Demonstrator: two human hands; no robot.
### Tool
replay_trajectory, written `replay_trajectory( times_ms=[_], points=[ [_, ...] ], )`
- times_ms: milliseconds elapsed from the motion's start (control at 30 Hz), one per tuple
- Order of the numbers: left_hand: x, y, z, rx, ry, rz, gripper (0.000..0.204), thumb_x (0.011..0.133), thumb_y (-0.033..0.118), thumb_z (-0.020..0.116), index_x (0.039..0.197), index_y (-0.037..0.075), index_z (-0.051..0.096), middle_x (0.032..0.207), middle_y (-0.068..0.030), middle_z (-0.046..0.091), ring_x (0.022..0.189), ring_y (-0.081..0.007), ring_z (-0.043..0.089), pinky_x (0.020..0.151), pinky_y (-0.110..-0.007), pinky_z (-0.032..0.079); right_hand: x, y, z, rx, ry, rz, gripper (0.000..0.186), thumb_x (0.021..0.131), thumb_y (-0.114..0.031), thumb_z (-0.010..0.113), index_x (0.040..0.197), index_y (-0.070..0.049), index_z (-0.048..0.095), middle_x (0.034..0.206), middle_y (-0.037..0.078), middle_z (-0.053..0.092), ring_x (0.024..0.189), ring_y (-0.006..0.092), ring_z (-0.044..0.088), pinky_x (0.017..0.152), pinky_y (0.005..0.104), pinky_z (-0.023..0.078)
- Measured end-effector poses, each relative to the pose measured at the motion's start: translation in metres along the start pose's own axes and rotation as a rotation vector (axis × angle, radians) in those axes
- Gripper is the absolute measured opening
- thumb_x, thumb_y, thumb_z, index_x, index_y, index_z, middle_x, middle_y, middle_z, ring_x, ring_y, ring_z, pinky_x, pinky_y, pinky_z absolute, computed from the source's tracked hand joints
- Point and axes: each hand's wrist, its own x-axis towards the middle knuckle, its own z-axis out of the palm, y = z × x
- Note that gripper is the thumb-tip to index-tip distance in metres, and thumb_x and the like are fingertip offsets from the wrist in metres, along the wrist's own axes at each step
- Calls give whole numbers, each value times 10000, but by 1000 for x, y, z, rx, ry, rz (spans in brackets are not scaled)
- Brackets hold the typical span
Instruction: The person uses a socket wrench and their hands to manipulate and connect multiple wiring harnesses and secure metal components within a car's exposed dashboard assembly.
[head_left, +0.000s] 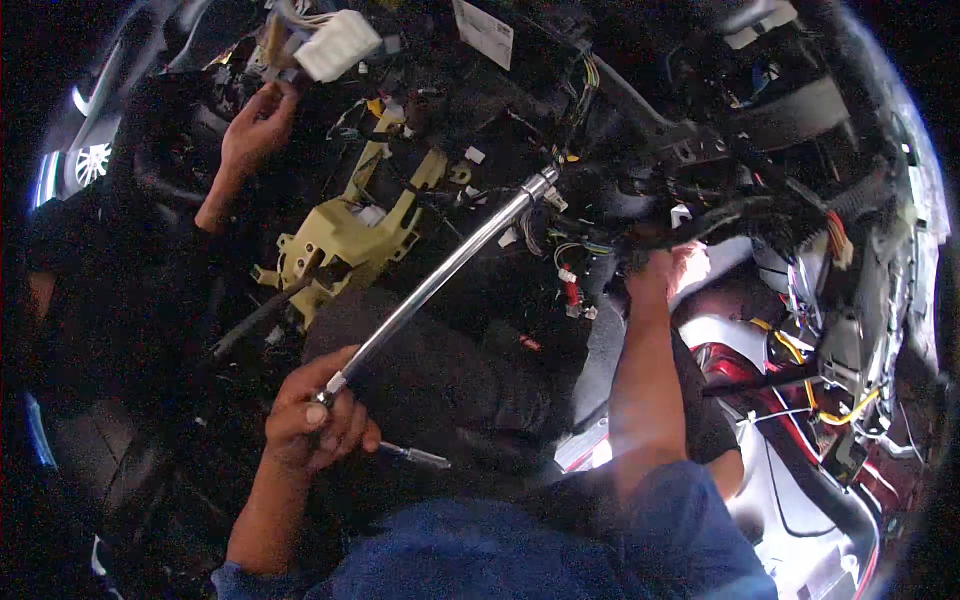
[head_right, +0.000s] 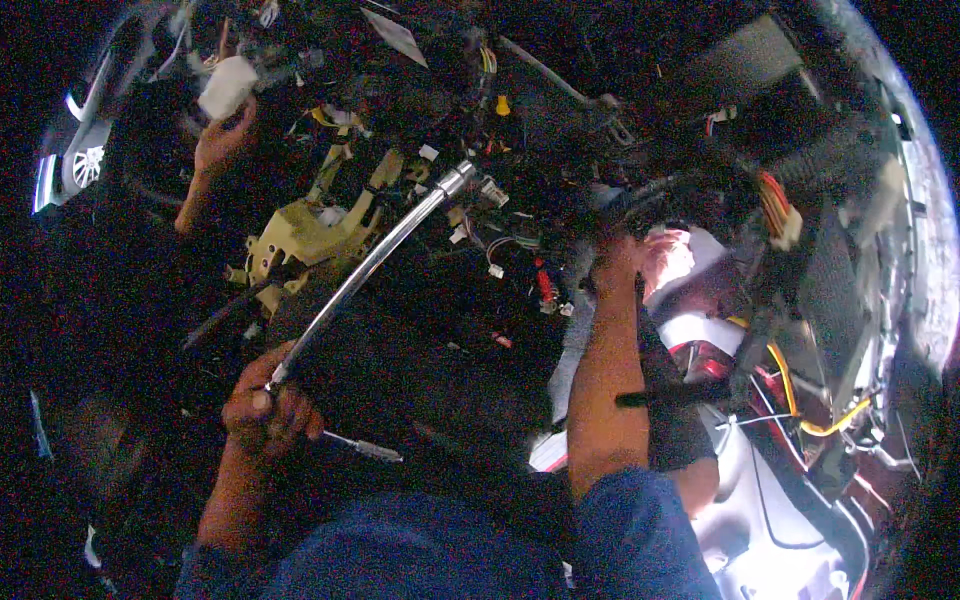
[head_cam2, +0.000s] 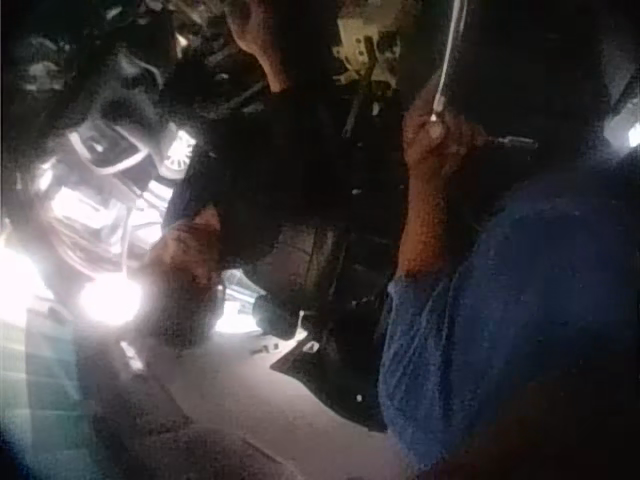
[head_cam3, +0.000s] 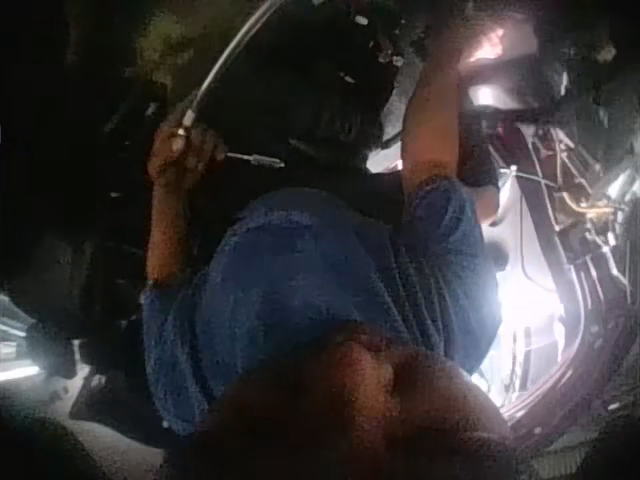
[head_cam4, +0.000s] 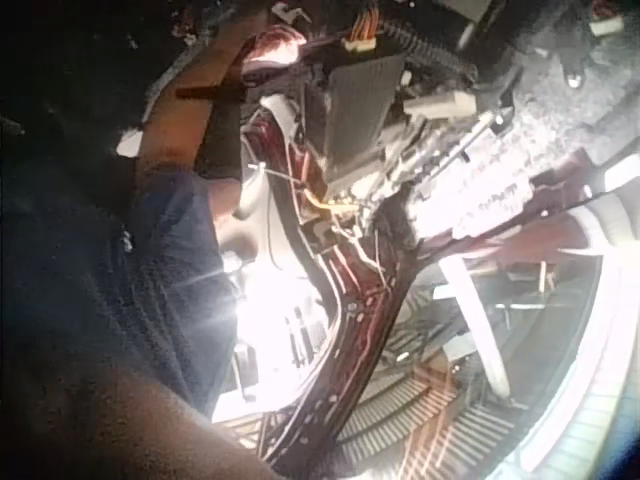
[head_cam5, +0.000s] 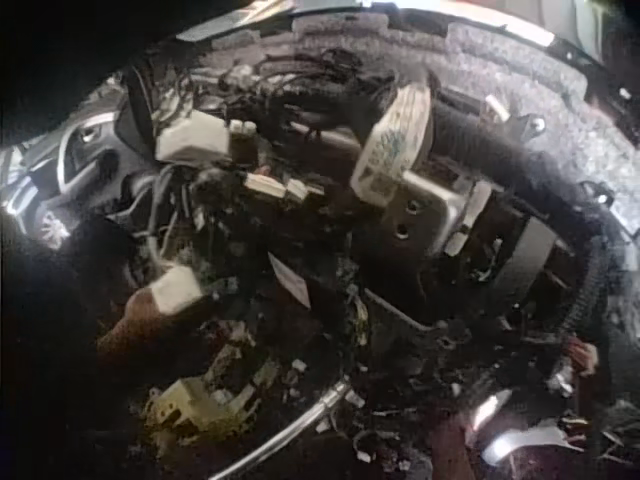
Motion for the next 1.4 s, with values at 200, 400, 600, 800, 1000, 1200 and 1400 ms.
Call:
replay_trajectory(
  times_ms=[200, 400, 600, 800, 1000, 1200, 1400],
  points=[
    [-15, 5, -3, 6, -17, 20, 716, 780, 201, 610, 1390, -79, 359, 524, -55, 463, 464, -164, 508, 662, -434, 541, -86, -68, 110, 441, -118, 350, 207, 877, -44, 545, 1076, -102, 540, 1011, 64, 606, 924, 235, 607, 673, 317, 508],
    [-12, -1, -15, 13, -145, 29, 688, 799, 189, 593, 1403, -43, 357, 548, -67, 493, 487, -209, 519, 626, -478, 527, -130, -124, 161, 515, -184, 192, 132, 927, -35, 473, 1037, -74, 533, 938, 74, 583, 909, 242, 584, 799, 393, 514],
    [-14, -1, -13, -52, -135, 18, 697, 789, 186, 602, 1390, -78, 366, 543, -58, 494, 484, -155, 515, 689, -422, 540, -123, -146, 173, 516, -277, 43, 122, 856, -31, 610, 946, -82, 545, 850, 52, 550, 838, 275, 580, 849, 461, 508],
    [-11, -1, -18, -26, -183, 9, 697, 781, 181, 604, 1389, -72, 375, 549, -60, 506, 487, -154, 513, 696, -433, 537, -106, -161, 176, 529, -201, 135, 264, 925, -121, 523, 1187, -96, 543, 1168, 100, 595, 1099, 320, 554, 974, 532, 438],
    [-12, -1, -12, -66, -143, -1, 682, 784, 174, 609, 1382, -70, 389, 546, -61, 507, 487, -154, 512, 685, -424, 532, -110, -164, 184, 530, -200, 196, 311, 963, -209, 491, 1254, -102, 517, 1263, 109, 556, 1169, 297, 518, 1016, 541, 403],
    [-11, 0, -10, -40, -149, 2, 682, 789, 171, 606, 1386, -68, 382, 544, -57, 501, 480, -150, 506, 682, -424, 529, -98, -158, 184, 624, -314, 176, 274, 923, -276, 585, 1152, -126, 572, 1180, 82, 581, 1062, 282, 559, 961, 541, 436],
    [-9, -2, -12, -37, -174, 10, 678, 792, 179, 608, 1383, -67, 384, 542, -54, 498, 481, -150, 510, 678, -425, 531, -105, -160, 190, 707, -182, 216, 186, 896, -268, 630, 1068, -198, 622, 1052, 26, 638, 936, 236, 618, 862, 518, 485]
  ],
)
